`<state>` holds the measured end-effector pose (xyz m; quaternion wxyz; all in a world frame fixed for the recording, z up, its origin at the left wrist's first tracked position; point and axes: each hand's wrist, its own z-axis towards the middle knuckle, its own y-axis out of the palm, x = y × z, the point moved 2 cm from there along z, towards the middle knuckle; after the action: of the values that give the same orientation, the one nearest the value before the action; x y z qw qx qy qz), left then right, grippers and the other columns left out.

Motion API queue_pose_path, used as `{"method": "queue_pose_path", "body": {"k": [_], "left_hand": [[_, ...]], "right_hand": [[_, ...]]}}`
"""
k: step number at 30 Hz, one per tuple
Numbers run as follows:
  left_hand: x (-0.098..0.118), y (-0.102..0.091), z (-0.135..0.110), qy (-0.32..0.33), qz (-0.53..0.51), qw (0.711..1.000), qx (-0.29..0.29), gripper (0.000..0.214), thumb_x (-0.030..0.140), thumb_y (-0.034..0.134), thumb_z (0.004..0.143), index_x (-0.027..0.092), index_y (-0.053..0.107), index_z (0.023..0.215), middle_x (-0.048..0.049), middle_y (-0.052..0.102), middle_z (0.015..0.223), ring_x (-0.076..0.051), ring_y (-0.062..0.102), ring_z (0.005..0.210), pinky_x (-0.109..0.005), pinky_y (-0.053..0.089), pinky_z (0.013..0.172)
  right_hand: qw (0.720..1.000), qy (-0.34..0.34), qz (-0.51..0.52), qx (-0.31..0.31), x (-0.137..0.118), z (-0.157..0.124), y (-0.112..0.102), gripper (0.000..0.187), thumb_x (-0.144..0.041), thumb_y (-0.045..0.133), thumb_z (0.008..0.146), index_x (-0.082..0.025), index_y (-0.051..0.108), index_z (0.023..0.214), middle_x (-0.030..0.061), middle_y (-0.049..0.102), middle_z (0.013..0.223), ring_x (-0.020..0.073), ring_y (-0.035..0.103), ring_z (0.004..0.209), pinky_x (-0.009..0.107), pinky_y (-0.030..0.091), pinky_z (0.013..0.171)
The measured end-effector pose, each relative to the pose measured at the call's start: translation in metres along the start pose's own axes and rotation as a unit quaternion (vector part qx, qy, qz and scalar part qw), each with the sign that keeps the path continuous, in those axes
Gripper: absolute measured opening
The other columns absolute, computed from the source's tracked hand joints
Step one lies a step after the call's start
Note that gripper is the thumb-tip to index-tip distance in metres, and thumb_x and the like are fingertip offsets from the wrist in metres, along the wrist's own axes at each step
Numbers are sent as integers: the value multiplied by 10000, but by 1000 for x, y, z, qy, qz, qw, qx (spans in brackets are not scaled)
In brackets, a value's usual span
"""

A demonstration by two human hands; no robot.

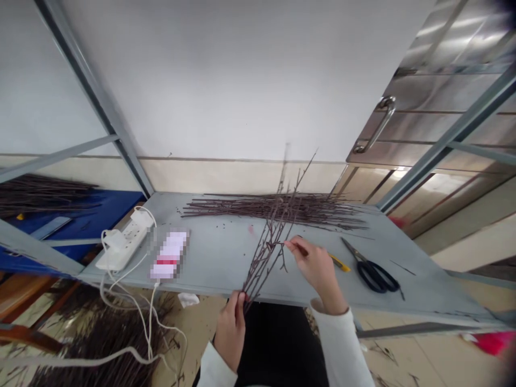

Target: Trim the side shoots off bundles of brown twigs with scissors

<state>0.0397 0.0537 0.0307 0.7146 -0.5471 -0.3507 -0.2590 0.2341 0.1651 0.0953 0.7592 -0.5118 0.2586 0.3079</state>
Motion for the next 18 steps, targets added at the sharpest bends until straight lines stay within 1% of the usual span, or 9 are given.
{"method": "queue_pose_path", "body": {"k": [1, 3, 5, 7, 8, 10, 13, 16, 18], "left_hand": [[1, -2, 2, -2, 4, 1000, 2, 485, 468, 232, 921, 208, 619, 787, -58, 712, 618, -188, 683, 573, -251, 502, 543], [2, -7, 6, -8, 13, 1000, 7, 488, 480, 241, 915, 208, 622, 774, -57, 710, 605, -186, 676, 548, -243, 493, 511], [2, -12, 7, -17, 16, 1000, 4, 469, 479, 261, 911, 211, 622, 778, -58, 722, 629, -187, 681, 558, -239, 493, 502], [0, -18, 6, -13, 4, 1000, -9, 445, 474, 284, 907, 219, 621, 769, -58, 736, 667, -188, 690, 590, -237, 506, 529], [-1, -21, 5, -6, -4, 1000, -12, 440, 478, 295, 903, 223, 621, 755, -59, 741, 681, -189, 693, 601, -238, 514, 547], [-2, -28, 2, 8, -24, 1000, -8, 450, 507, 311, 889, 231, 628, 728, -66, 748, 702, -196, 700, 618, -240, 528, 574], [-2, -35, -2, 9, -50, 999, -13, 438, 538, 360, 865, 241, 665, 764, -72, 756, 733, -206, 709, 664, -238, 546, 610], [-2, -41, -3, -3, -79, 996, -37, 424, 542, 401, 849, 237, 690, 794, -72, 759, 755, -202, 710, 676, -229, 554, 634], [-6, -45, -4, -8, -85, 996, -31, 441, 571, 420, 827, 234, 703, 792, -69, 759, 745, -200, 708, 657, -222, 556, 611]], "right_hand": [[998, -20, -60, 1, -1, -3, 1, 298, -435, 514, 819, -220, 561, 619, -50, 453, 457, 99, 340, 416, 227, 193, 465], [983, -76, -164, 30, -2, -5, 3, 324, -402, 440, 873, -221, 592, 652, -31, 508, 485, 103, 392, 423, 224, 185, 455], [967, -126, -208, 78, -1, -2, 3, 331, -349, 416, 891, -210, 618, 668, -11, 552, 513, 109, 448, 460, 224, 196, 458], [956, -159, -221, 111, 3, 7, -2, 319, -300, 427, 884, -202, 632, 660, 5, 574, 526, 117, 491, 514, 225, 224, 478], [954, -167, -222, 116, 6, 12, -7, 306, -277, 437, 874, -201, 636, 654, 11, 583, 532, 122, 507, 541, 225, 241, 494], [949, -185, -228, 118, 10, 23, -19, 274, -232, 451, 850, -209, 641, 654, 15, 611, 555, 131, 526, 584, 226, 269, 526], [937, -210, -249, 123, 11, 33, -36, 244, -185, 455, 820, -218, 649, 676, 14, 647, 594, 138, 542, 620, 230, 275, 534], [932, -223, -262, 114, 9, 39, -42, 240, -173, 458, 807, -219, 647, 666, 10, 665, 616, 134, 550, 623, 233, 263, 520], [932, -223, -267, 105, 11, 44, -47, 237, -176, 461, 793, -220, 646, 651, 11, 669, 626, 133, 554, 627, 230, 263, 520]]}}
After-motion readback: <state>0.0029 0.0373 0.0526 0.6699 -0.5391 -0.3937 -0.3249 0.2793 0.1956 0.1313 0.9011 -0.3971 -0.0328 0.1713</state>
